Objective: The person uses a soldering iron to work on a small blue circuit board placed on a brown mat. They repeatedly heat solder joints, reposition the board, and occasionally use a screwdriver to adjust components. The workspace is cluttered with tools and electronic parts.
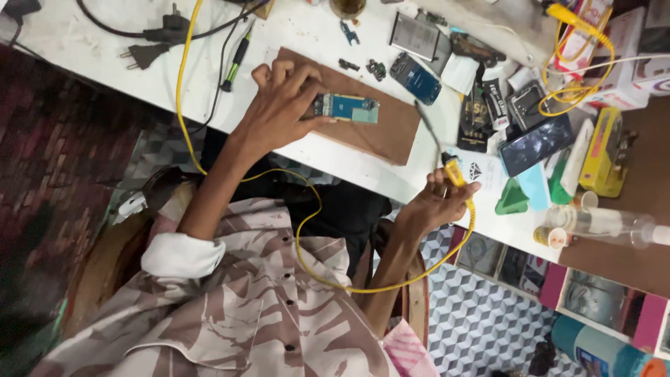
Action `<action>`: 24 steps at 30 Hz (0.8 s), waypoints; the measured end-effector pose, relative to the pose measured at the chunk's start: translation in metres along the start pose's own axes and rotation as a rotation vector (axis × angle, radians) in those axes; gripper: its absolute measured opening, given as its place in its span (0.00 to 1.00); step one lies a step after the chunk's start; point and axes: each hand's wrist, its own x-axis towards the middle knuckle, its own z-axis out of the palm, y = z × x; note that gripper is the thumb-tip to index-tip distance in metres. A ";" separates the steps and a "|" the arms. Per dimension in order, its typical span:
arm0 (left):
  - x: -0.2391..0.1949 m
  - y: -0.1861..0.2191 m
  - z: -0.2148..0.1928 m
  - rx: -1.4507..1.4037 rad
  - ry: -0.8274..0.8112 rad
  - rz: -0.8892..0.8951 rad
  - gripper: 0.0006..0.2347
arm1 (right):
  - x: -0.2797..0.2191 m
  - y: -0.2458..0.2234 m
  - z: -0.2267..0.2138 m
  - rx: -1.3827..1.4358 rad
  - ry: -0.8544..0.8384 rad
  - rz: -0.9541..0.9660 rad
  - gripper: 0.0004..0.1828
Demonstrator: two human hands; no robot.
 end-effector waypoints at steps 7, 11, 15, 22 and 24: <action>-0.003 0.005 -0.009 -0.045 -0.018 -0.044 0.24 | -0.005 0.019 0.020 0.029 -0.104 0.021 0.24; 0.005 0.006 -0.012 -0.049 -0.017 -0.071 0.23 | 0.015 0.037 0.054 0.070 -0.263 -0.042 0.19; 0.005 0.009 -0.016 -0.083 0.025 -0.091 0.24 | 0.032 0.043 0.100 -0.092 -0.365 -0.169 0.16; 0.006 0.010 -0.017 -0.093 0.004 -0.129 0.23 | 0.060 0.073 0.159 -0.453 -0.691 -0.265 0.12; 0.007 0.012 -0.019 -0.100 0.003 -0.141 0.23 | 0.061 0.081 0.164 -0.491 -0.699 -0.246 0.12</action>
